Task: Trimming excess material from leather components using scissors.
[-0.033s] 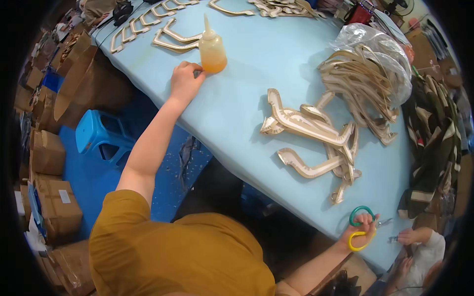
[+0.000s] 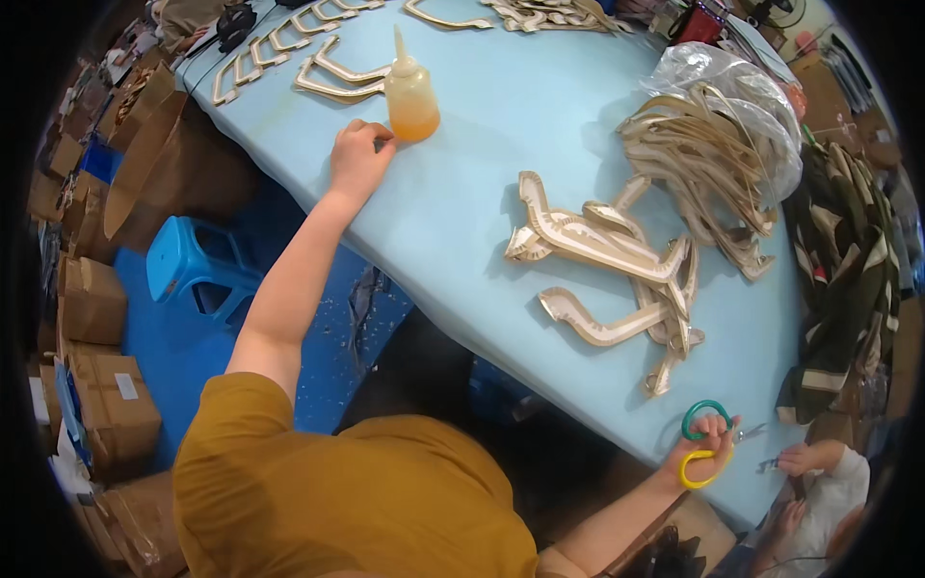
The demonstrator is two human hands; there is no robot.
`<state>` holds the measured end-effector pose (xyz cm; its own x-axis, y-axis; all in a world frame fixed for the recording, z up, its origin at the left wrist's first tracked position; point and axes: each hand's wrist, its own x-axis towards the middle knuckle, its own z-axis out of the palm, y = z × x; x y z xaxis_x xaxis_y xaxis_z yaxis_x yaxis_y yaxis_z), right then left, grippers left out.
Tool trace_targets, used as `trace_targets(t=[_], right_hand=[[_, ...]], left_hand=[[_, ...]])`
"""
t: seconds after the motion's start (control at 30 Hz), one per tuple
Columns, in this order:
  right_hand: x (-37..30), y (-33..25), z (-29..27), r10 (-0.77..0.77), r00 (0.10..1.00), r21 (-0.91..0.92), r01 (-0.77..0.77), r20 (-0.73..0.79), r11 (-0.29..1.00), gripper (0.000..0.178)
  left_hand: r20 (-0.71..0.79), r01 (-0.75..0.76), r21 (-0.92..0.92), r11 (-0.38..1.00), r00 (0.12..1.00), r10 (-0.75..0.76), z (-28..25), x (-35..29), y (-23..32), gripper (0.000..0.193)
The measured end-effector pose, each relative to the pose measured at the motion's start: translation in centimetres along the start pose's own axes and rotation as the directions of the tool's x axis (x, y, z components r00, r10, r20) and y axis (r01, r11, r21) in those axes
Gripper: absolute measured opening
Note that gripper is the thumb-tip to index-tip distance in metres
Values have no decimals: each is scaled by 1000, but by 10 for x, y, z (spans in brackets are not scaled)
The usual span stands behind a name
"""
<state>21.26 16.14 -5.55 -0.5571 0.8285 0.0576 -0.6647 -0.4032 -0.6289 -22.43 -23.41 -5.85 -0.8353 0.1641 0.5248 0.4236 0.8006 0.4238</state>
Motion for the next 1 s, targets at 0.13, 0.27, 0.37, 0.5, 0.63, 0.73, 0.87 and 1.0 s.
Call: trace_targets(t=[0.13, 0.27, 0.37, 0.5, 0.63, 0.73, 0.87, 1.0], right_hand=[[4, 6, 0, 31, 1000, 6, -31, 1, 1000, 29], [-3, -2, 1, 23, 1000, 81, -22, -9, 996, 28], [-5, -12, -10, 49, 997, 141, -57, 60, 988, 27], [6, 2, -2, 31, 999, 126, -34, 28, 991, 28], [2, 10, 11, -9, 992, 103, 22, -126, 994, 29], [-5, 4, 9, 8, 995, 216, 15, -102, 976, 25], [-6, 2, 14, 14, 992, 222, 14, -125, 975, 27], [-6, 2, 17, 26, 990, 204, 3, -139, 979, 28]], left_hand=[[62, -28, 100, 995, 998, 21, -20, -12, -17, 9], [142, 22, 305, 952, 987, -69, -89, -69, -18, 9], [433, 53, 536, 842, 839, -329, -139, -150, -71, 12], [819, -70, 487, 871, 382, -427, -182, -195, -81, 12], [644, -164, 286, 944, 763, -62, -137, -121, 36, 15], [392, -354, -150, 923, 836, 385, -110, -77, 136, 16], [355, -379, -519, 766, 720, 597, -41, -37, 226, 18], [527, -263, -321, 910, 749, 402, 40, -22, 307, 36]])
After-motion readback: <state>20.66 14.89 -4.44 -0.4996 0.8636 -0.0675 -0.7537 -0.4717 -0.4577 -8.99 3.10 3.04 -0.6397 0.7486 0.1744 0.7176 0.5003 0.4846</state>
